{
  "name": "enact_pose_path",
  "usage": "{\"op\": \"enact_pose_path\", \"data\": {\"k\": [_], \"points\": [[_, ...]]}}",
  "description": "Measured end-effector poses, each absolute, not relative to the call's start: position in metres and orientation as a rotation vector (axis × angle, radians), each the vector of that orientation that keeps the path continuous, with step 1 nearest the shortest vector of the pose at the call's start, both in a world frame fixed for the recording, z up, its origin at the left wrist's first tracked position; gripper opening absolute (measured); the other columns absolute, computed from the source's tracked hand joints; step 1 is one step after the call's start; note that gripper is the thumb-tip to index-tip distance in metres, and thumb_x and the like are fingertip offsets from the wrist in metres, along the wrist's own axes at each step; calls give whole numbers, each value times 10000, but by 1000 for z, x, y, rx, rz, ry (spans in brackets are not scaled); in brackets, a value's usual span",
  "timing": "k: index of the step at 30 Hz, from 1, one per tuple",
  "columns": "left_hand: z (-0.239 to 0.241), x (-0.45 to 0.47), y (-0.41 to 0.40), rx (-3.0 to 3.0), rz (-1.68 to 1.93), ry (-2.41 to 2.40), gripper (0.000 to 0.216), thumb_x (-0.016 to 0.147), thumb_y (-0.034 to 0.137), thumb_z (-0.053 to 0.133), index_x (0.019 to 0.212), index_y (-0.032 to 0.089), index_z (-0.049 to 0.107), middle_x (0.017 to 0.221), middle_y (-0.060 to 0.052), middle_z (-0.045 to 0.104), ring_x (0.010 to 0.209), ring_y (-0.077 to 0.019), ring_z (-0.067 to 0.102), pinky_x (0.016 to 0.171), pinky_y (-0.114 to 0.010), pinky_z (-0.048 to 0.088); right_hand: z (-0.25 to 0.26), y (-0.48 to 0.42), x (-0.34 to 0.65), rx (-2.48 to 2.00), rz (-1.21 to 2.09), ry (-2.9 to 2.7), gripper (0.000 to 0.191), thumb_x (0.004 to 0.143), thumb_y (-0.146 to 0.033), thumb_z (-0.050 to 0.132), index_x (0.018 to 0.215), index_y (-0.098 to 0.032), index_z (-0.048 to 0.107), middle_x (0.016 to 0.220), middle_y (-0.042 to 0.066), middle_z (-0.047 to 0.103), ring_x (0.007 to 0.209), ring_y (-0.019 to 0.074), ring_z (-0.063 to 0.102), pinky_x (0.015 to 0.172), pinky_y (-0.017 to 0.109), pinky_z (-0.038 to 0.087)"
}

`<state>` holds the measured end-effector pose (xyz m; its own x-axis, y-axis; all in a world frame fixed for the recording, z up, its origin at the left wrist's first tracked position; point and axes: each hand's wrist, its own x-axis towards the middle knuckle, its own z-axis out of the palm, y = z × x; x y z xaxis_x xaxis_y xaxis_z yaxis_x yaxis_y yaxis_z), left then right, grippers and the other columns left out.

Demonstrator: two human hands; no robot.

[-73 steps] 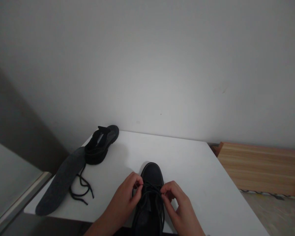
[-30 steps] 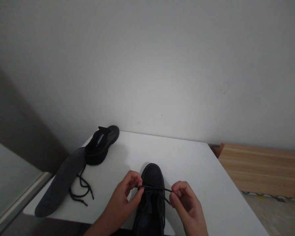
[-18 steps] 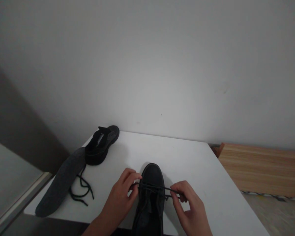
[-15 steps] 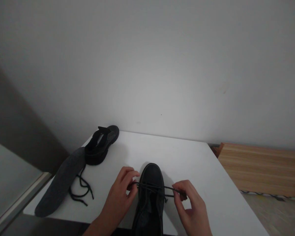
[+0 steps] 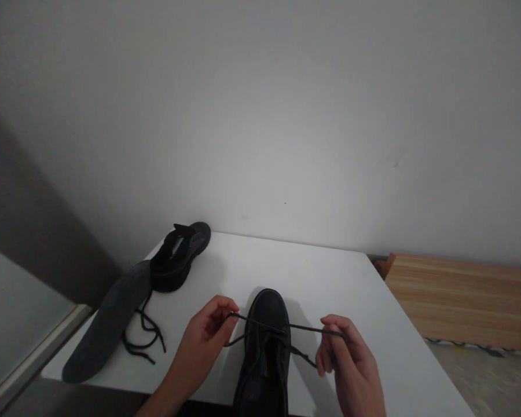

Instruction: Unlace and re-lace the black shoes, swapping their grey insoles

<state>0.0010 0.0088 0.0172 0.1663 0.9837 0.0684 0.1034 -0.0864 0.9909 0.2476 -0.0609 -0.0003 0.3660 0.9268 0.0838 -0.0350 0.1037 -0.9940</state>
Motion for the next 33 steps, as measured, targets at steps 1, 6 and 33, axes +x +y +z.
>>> {"op": "enact_pose_path", "data": {"k": [1,6,33], "points": [[18,-1,9,1461,1091,1158,153,827,339,640,847,187,635,628,47,530,569,-120,523,537,-216,435,-1,-62,250,-1258,899,-922,333,920,-526,597,1020,-209,619,511,-74,450,424,108,436,421,214,373],[26,-8,7,1601,1057,1288,166,790,357,648,759,194,648,583,43,513,565,-128,513,529,-206,411,-1,-68,261,-1343,806,-890,335,843,-529,689,909,-201,670,658,-7,530,527,111,423,444,211,338],[68,-27,-22,2331,365,757,68,815,323,789,844,265,768,837,2,724,770,-148,685,673,-183,470,25,-72,250,-757,875,-1892,319,979,-521,500,960,-251,669,766,58,669,705,183,615,638,289,460]]}}
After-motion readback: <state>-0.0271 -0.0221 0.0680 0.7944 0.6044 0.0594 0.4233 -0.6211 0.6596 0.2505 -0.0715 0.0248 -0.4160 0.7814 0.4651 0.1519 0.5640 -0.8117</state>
